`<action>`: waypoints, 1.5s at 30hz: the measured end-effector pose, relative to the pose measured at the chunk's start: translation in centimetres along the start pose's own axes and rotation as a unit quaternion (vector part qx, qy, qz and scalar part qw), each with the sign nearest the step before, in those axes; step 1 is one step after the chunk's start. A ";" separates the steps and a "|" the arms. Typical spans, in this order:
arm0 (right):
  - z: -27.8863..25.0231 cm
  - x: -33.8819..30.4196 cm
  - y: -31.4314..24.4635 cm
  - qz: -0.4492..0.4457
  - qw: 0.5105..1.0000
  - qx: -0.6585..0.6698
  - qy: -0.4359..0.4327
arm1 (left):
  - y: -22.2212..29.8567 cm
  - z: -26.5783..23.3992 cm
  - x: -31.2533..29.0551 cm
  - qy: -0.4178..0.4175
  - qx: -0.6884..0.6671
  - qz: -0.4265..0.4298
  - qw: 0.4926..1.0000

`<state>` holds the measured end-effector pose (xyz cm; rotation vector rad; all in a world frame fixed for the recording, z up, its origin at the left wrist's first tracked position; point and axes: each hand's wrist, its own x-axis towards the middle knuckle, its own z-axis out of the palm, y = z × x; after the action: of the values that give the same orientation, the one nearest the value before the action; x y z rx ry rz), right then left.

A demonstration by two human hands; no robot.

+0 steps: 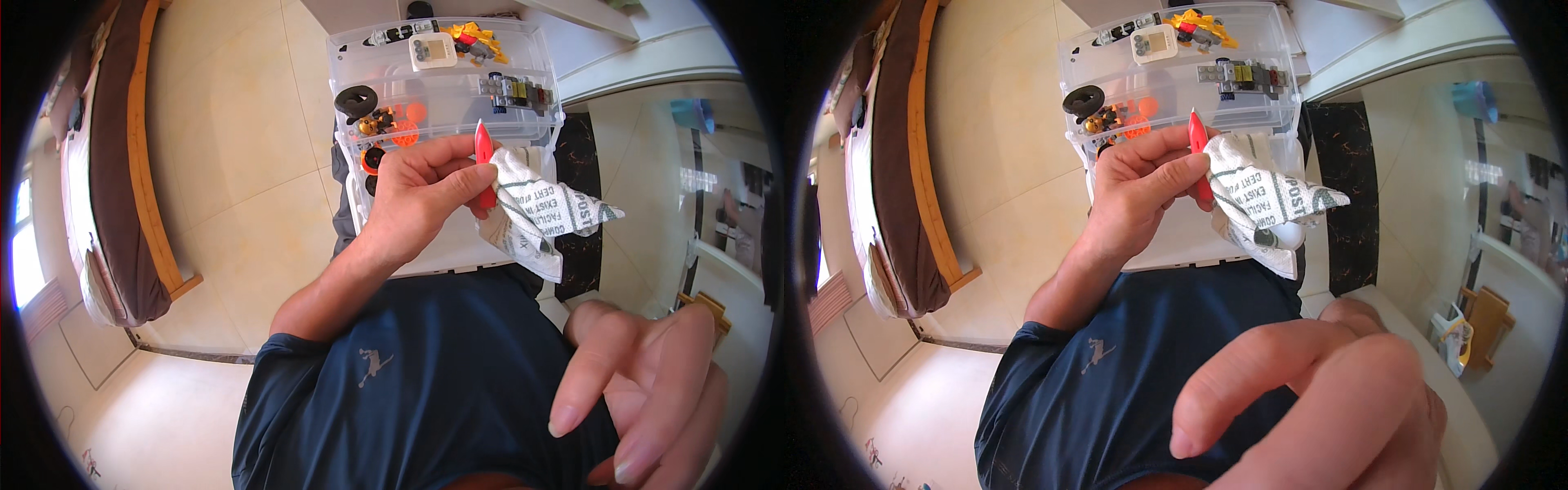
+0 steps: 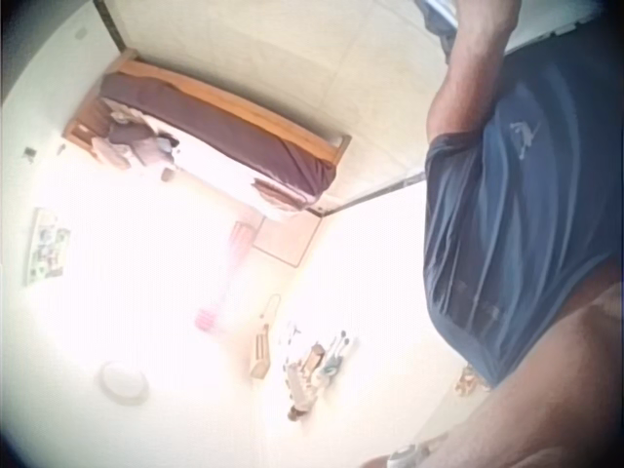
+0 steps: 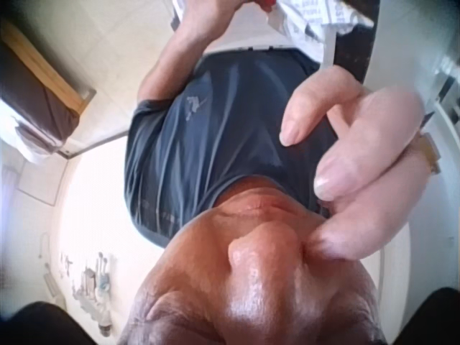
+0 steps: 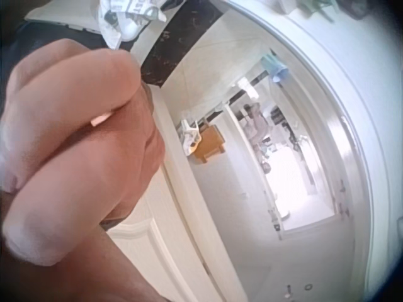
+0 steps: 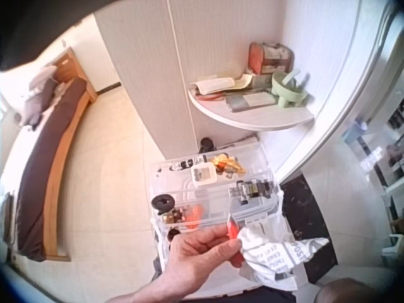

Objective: The person wipes various plastic toy pieces and a small figurine using a white cloth, removing items from a transparent container and returning them after cleaning.

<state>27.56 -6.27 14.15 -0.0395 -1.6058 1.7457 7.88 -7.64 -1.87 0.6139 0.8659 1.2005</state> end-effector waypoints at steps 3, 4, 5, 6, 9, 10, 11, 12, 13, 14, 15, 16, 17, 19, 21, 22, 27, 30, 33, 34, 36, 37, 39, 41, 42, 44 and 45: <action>0.4 2.7 -2.5 0.133 0.987 -0.072 -0.051 | 0.3 0.1 -0.1 -0.001 0.007 -0.001 1.000; 1.1 1.6 -2.9 0.133 0.987 -0.069 -0.054 | 0.3 0.0 -0.1 0.003 0.008 0.000 1.000; 2.1 -0.4 -3.6 0.161 0.986 -0.032 0.036 | 0.4 -0.2 -0.5 0.017 0.010 0.003 1.000; 2.8 -1.1 -3.8 0.188 0.973 -0.006 0.136 | 0.3 -0.2 -0.4 0.014 0.010 0.004 1.000; 3.2 0.5 -2.2 0.175 0.964 0.066 0.190 | 0.1 0.0 0.0 -0.002 0.008 0.000 1.000; 2.9 0.3 -2.8 0.175 0.963 0.063 0.193 | 0.1 0.1 0.1 -0.007 0.009 0.002 1.000; 2.2 0.3 -3.6 0.186 0.972 0.034 0.136 | 0.2 0.1 0.1 -0.006 0.011 0.005 1.000; 1.8 0.5 -4.0 0.196 0.977 0.004 0.080 | 0.3 0.0 0.0 -0.004 0.011 0.006 1.000; 1.9 0.6 -3.7 0.197 0.977 0.005 0.077 | 0.3 -0.1 -0.1 -0.003 0.014 0.006 1.000; 2.1 1.7 -2.9 0.177 0.981 -0.011 0.074 | 0.3 -0.1 0.0 -0.005 0.018 0.005 1.000; 2.3 2.3 -2.4 0.156 0.985 -0.027 0.070 | 0.3 0.0 0.0 -0.006 0.018 0.005 1.000; 2.3 2.4 -2.5 0.156 0.985 -0.028 0.070 | 0.3 0.1 0.1 -0.008 0.020 0.003 1.000; 2.3 2.4 -2.5 0.156 0.985 -0.036 0.068 | 0.3 0.1 0.1 -0.008 0.022 0.001 1.000; 2.3 2.3 -2.2 0.156 0.985 -0.045 0.065 | 0.2 0.1 0.1 -0.009 0.019 0.004 1.000; 2.2 1.9 -1.1 0.092 0.990 0.026 0.108 | 0.2 0.1 0.0 -0.005 0.018 0.007 1.000; 2.5 1.3 -2.2 0.093 0.990 0.028 0.106 | 0.2 0.0 -0.1 -0.003 0.018 0.003 1.000; 2.3 -0.8 -4.1 0.223 0.963 0.072 0.130 | 0.2 -0.1 0.0 -0.001 0.027 -0.006 1.000; 1.2 -1.1 -2.8 0.170 0.970 0.141 0.105 | 0.3 0.1 0.1 -0.003 0.032 -0.004 0.999; 2.4 -1.2 -3.0 0.166 0.975 0.084 0.124 | 0.3 0.1 0.1 -0.008 0.027 0.000 1.000; 2.0 -0.9 -2.1 0.165 0.975 0.084 0.125 | 0.3 0.2 0.1 -0.009 0.027 0.001 1.000; 0.6 1.1 1.4 -0.011 0.998 0.058 0.013 | 0.0 -0.3 -0.1 -0.003 0.026 0.005 1.000; 0.7 1.2 1.1 -0.009 0.998 0.055 0.016 | 0.0 -0.3 0.1 -0.007 0.026 0.004 1.000; 0.6 1.1 0.5 0.065 0.990 0.110 0.067 | 0.0 -0.3 0.0 -0.004 0.028 0.003 1.000; -1.6 0.6 2.5 0.015 0.990 0.134 -0.035 | -0.1 -0.3 -0.1 -0.006 0.021 0.004 1.000; -2.5 0.2 3.2 -0.035 0.978 0.155 -0.137 | 0.0 -0.3 -0.1 -0.006 0.021 0.005 1.000; -3.0 -0.5 3.0 -0.032 0.988 0.108 -0.110 | 0.0 -0.3 -0.2 -0.002 0.022 0.004 1.000; -3.2 -0.9 2.9 -0.030 0.994 0.061 -0.082 | 0.1 -0.3 -0.2 -0.002 0.021 0.005 1.000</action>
<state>28.32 -3.88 10.53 0.2127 -1.5943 1.8364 7.52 -7.81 -1.94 0.6546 0.8879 1.1931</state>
